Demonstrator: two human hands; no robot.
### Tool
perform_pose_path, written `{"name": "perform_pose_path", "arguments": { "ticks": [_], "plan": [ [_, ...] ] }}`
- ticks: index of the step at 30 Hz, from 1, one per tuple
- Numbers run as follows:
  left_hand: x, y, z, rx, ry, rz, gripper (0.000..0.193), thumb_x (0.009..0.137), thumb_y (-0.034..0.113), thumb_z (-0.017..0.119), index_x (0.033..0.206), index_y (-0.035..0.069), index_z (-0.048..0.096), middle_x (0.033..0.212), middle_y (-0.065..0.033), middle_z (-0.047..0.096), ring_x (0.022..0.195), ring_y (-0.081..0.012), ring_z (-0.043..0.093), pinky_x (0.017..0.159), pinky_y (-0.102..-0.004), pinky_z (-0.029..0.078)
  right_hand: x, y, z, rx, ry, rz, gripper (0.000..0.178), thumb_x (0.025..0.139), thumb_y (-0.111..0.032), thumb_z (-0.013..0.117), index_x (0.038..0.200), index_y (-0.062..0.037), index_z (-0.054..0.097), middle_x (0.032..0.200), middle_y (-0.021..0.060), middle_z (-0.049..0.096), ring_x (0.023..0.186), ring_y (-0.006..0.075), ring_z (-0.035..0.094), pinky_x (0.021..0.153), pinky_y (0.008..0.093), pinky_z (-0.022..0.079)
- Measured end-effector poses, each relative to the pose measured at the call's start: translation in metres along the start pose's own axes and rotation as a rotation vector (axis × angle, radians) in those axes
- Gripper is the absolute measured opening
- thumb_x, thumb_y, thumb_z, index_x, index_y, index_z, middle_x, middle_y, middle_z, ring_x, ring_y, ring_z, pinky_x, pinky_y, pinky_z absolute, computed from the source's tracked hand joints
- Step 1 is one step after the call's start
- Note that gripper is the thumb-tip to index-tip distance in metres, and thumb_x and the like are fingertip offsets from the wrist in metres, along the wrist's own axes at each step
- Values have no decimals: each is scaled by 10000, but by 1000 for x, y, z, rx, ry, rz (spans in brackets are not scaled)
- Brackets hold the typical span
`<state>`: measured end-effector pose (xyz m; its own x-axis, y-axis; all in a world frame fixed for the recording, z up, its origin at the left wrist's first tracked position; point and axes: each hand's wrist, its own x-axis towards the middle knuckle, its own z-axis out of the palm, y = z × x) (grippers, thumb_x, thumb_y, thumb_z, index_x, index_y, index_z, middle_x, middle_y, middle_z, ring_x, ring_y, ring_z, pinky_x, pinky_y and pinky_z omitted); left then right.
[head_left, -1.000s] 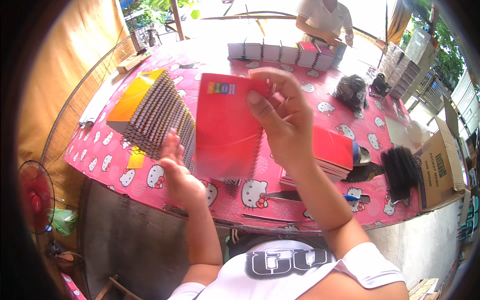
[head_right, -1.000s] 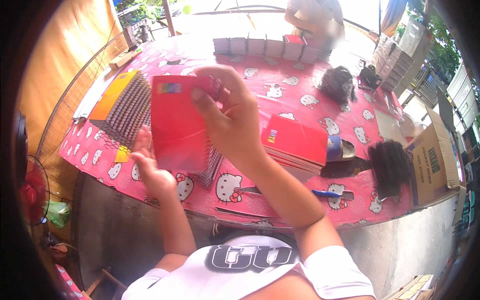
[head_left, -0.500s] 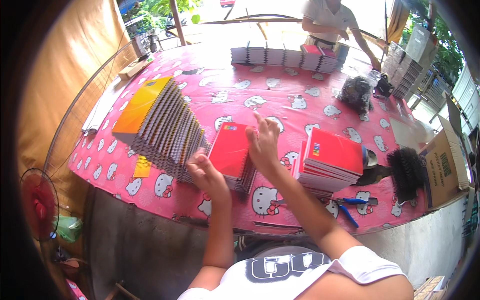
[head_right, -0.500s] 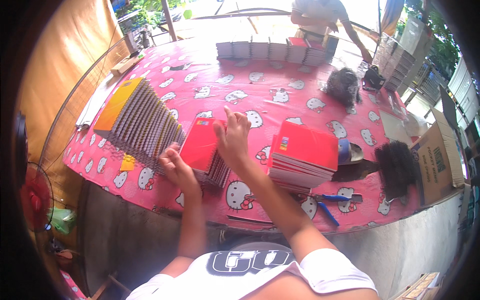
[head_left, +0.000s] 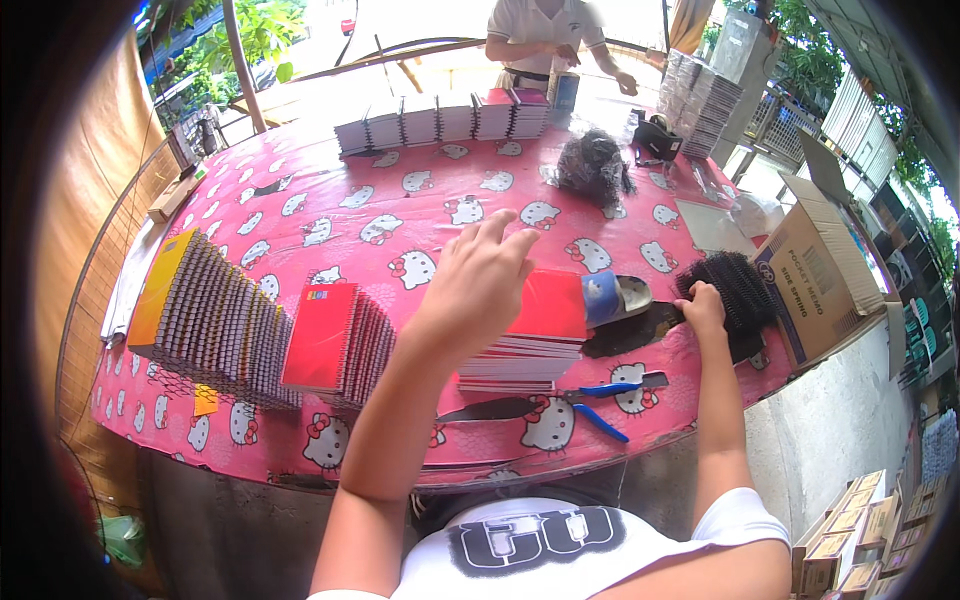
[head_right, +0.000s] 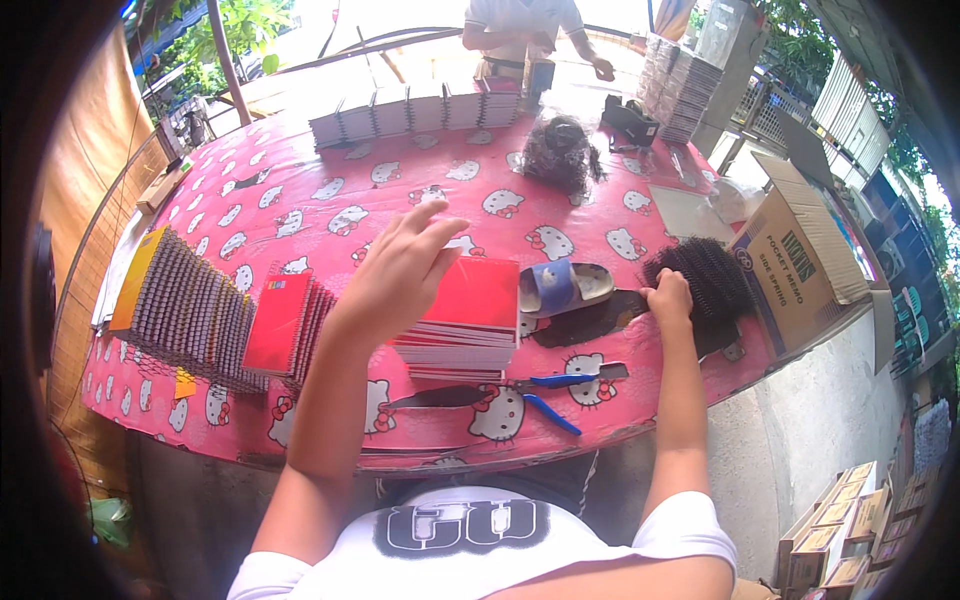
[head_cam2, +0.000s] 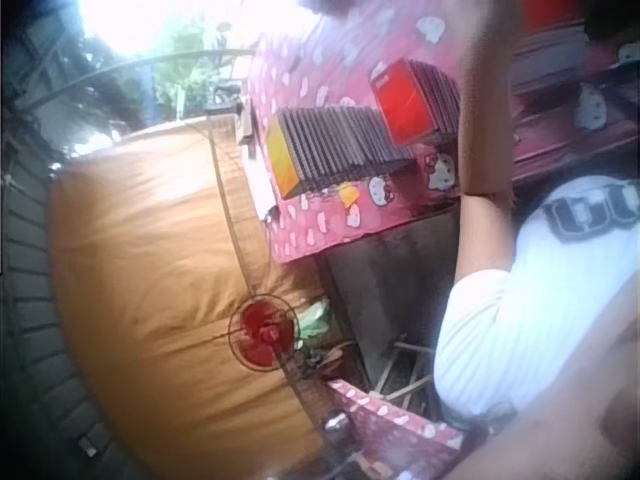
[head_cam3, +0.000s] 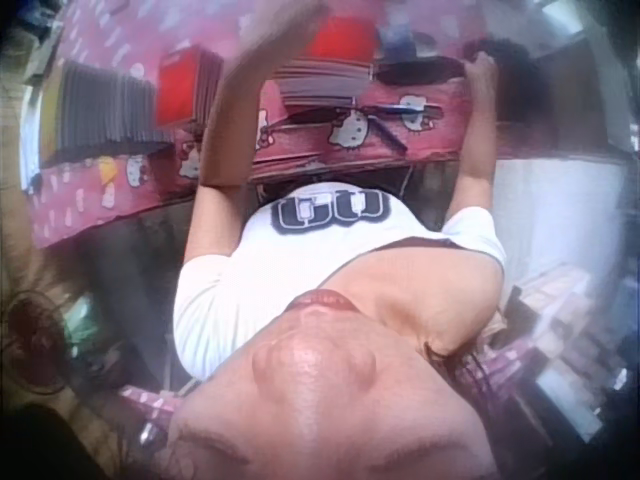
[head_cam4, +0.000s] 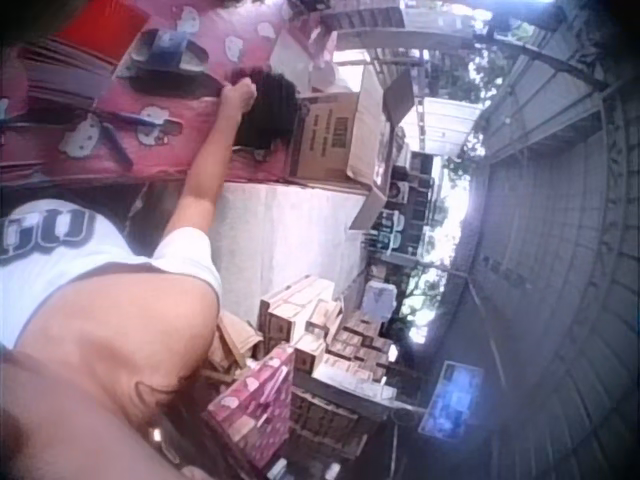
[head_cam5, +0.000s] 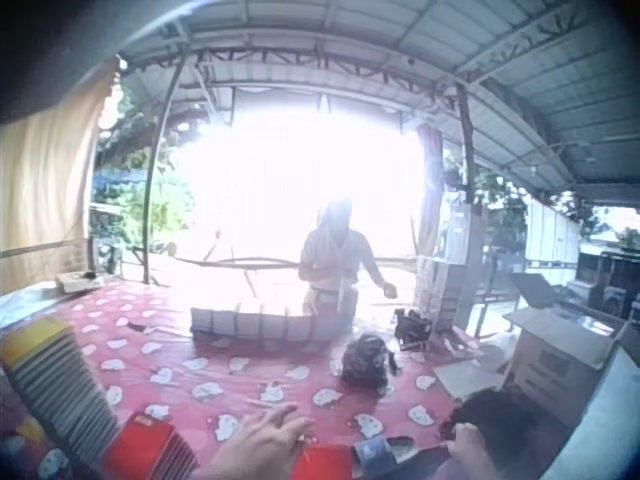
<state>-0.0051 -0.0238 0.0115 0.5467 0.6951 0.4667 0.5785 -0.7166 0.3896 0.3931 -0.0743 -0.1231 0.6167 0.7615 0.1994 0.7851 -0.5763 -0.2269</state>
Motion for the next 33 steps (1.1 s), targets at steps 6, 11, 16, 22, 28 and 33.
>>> {"name": "perform_pose_path", "arguments": {
  "ticks": [6, 11, 16, 22, 28, 33],
  "plan": [
    [43, -16, 11, -191, -579, -281, 363, 800, 230, 734, 1104, 44, 667, 1066, -150, 664, 938, -258, 636, 831, -369, 489, 12, 13, -3, -17, -41, -92, 173, 851, -115, 630, 998, -24, 636, 1040, 206, 607, 994, 376, 608, 833, 430, 499],
    [21, -5, 8, -246, -15, 15, 196, 751, 101, 748, 908, 32, 653, 773, -113, 673, 775, -241, 651, 758, -347, 468, -8, -12, -25, 246, 340, -416, 206, 845, -29, 608, 1044, -22, 659, 988, 181, 602, 858, 360, 616, 778, 415, 499],
    [0, 20, -9, -203, 125, 51, 170, 756, 115, 731, 884, 67, 630, 790, -83, 677, 783, -266, 639, 843, -359, 402, -96, -116, -106, 951, 134, -751, 226, 759, 17, 727, 980, -32, 722, 874, 81, 650, 734, 127, 619, 623, 259, 489],
    [-1, 31, -7, -190, 230, 72, 174, 744, 188, 766, 880, 101, 702, 842, -59, 704, 754, -213, 646, 818, -328, 401, -104, -145, -127, 1008, 204, -826, 223, 738, -21, 753, 955, -62, 725, 856, 55, 650, 764, 138, 624, 625, 270, 484],
    [-12, 36, 4, -81, 426, 96, 145, 736, 258, 783, 794, 134, 735, 867, 0, 700, 859, -169, 628, 951, -376, 312, -101, -153, -139, 981, 76, -955, 188, 736, -30, 753, 919, -58, 714, 846, 64, 641, 750, 167, 622, 634, 292, 486],
    [-21, 44, 10, 46, 549, 39, 142, 728, 221, 788, 830, 135, 740, 873, 22, 691, 945, -171, 605, 960, -413, 280, -100, -155, -154, 985, -391, -722, 164, 793, -86, 725, 948, -56, 682, 826, 83, 630, 695, 181, 613, 636, 303, 483]
  ]
}}
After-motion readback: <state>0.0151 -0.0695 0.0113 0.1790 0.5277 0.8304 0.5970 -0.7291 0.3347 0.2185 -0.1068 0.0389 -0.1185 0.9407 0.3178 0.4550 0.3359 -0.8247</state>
